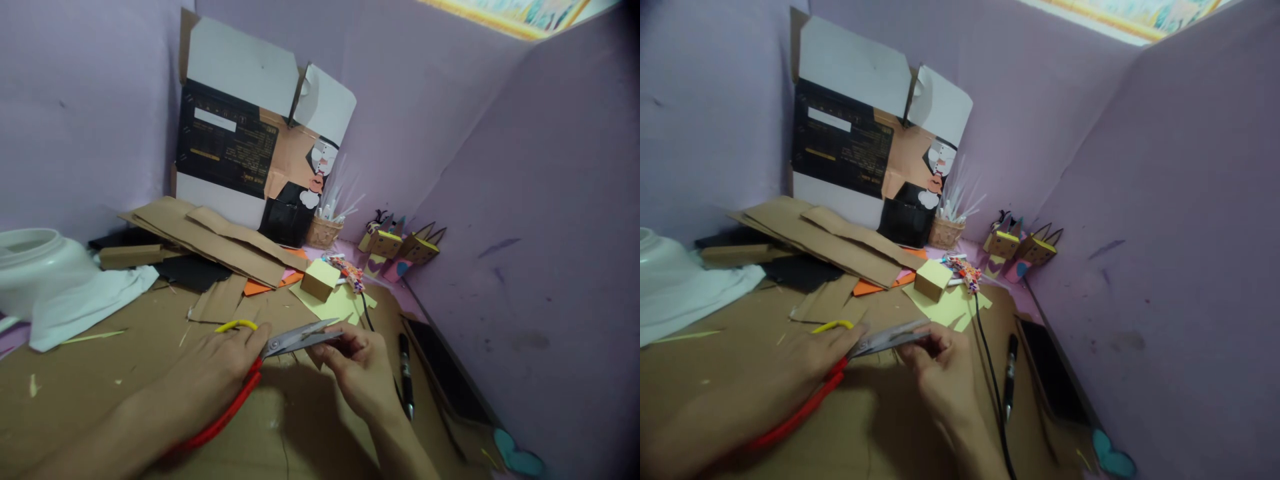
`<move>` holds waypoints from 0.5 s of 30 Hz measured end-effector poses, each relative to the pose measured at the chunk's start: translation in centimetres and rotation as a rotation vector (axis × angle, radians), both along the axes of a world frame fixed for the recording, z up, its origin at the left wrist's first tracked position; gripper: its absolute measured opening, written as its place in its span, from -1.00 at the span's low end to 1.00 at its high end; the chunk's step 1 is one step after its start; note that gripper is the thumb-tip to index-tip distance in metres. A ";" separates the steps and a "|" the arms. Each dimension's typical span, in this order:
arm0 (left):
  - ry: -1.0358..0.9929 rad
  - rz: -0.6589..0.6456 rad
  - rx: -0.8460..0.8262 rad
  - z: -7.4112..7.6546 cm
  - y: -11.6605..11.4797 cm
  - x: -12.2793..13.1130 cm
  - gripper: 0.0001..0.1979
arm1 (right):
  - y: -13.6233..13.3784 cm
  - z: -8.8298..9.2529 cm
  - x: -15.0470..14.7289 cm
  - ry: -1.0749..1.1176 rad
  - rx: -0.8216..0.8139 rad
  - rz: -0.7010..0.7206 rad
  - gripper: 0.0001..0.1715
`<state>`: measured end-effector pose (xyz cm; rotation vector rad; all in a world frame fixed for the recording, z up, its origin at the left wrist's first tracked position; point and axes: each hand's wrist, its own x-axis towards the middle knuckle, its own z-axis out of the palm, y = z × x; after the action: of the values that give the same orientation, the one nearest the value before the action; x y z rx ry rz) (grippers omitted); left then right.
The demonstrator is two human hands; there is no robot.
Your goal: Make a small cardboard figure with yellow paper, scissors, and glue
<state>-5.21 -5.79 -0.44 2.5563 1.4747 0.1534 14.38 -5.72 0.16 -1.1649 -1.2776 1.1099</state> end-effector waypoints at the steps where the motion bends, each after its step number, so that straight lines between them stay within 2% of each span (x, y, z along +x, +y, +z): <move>1: 0.013 -0.004 0.002 0.2 0.0 0.0 -0.58 | 0.0 0.1 0.0 0.000 0.000 -0.003 -0.95; 10: 0.047 -0.019 0.029 0.5 0.1 -0.1 -0.63 | 0.3 -0.2 0.0 -0.055 -0.038 -0.019 -0.94; 15: -0.091 -0.016 -0.038 0.5 0.0 -0.3 -0.69 | 0.7 -0.4 0.0 -0.014 -0.110 -0.037 -0.92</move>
<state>-5.55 -5.75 0.10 2.4955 1.4107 0.2336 14.40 -5.04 -0.27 -1.2749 -1.2135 1.1586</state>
